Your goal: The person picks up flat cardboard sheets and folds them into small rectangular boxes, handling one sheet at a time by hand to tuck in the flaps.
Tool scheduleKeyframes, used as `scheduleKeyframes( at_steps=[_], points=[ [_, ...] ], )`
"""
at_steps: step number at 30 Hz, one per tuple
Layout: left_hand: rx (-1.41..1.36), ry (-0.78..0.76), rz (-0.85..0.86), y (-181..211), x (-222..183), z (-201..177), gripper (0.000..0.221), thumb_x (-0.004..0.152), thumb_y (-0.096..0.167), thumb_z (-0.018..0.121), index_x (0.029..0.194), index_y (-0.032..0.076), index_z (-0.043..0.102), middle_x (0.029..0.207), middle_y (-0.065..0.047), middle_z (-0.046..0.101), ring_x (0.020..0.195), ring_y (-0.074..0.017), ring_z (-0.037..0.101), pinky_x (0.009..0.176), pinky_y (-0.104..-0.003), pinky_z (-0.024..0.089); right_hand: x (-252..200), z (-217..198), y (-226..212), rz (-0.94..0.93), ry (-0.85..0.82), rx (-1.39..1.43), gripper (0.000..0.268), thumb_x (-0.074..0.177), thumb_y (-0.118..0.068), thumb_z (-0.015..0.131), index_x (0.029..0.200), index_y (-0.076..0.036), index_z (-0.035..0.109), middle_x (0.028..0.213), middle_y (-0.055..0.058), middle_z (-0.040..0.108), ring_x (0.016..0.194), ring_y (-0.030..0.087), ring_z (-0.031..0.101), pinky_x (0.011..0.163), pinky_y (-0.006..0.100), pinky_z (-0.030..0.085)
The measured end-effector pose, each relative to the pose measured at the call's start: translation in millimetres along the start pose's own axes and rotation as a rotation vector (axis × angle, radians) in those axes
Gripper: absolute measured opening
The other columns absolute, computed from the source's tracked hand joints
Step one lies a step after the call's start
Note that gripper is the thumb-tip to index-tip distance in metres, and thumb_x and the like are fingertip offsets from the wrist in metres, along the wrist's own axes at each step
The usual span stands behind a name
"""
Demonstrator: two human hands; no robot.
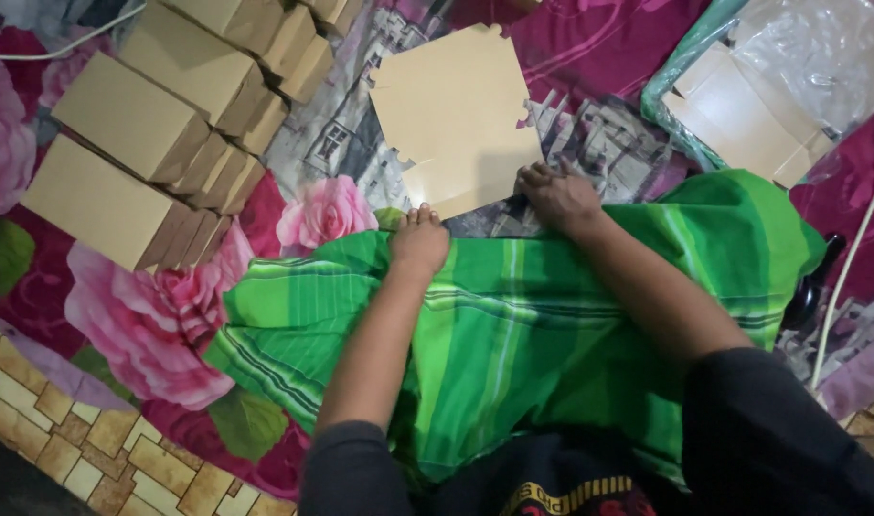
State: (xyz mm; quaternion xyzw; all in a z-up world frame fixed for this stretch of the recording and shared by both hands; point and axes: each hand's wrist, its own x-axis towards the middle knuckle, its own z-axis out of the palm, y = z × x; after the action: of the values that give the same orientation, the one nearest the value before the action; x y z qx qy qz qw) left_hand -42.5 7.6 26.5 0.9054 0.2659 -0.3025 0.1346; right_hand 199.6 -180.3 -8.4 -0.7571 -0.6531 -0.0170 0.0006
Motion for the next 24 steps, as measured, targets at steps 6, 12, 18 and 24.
scheduleKeyframes(
  at_steps=[6, 12, 18, 24],
  points=[
    [-0.037, 0.348, 0.072, 8, 28, 28, 0.038, 0.094, 0.0, 0.043, 0.119, -0.022, 0.062, 0.111, -0.046, 0.063, 0.104, -0.059, 0.066, 0.087, -0.063, 0.053, 7, 13, 9, -0.136, 0.281, -0.037, 0.027, 0.093, -0.035, 0.052, 0.111, -0.028, 0.071, 0.114, -0.004, 0.071, 0.108, 0.019, 0.068, 0.08, 0.038, 0.056],
    [0.057, 0.548, 0.178, 11, 16, 22, 0.041, 0.09, -0.004, 0.044, 0.126, -0.019, 0.056, 0.105, -0.047, 0.066, 0.092, -0.057, 0.072, 0.084, -0.069, 0.051, 8, -21, -1, -0.165, 0.391, -0.156, 0.028, 0.088, -0.029, 0.055, 0.107, -0.022, 0.075, 0.11, 0.002, 0.072, 0.111, 0.023, 0.068, 0.088, 0.048, 0.053],
    [0.153, 0.764, 0.135, 7, -35, -26, 0.026, 0.09, 0.005, 0.046, 0.096, 0.004, 0.072, 0.084, -0.017, 0.076, 0.071, -0.033, 0.077, 0.094, -0.071, 0.047, -1, -72, -18, -0.015, 0.353, -0.116, 0.022, 0.099, -0.024, 0.056, 0.119, -0.023, 0.065, 0.098, -0.003, 0.063, 0.092, 0.018, 0.065, 0.106, 0.067, 0.036],
    [0.055, 0.662, 0.075, 8, -82, -110, 0.026, 0.102, 0.011, 0.04, 0.114, 0.008, 0.064, 0.099, -0.016, 0.076, 0.095, -0.0359, 0.076, 0.11, -0.076, 0.028, 18, -110, -1, -0.094, 0.427, -0.059, 0.035, 0.088, -0.024, 0.049, 0.118, -0.029, 0.066, 0.098, -0.003, 0.063, 0.085, 0.015, 0.066, 0.104, 0.068, 0.035]
  ],
)
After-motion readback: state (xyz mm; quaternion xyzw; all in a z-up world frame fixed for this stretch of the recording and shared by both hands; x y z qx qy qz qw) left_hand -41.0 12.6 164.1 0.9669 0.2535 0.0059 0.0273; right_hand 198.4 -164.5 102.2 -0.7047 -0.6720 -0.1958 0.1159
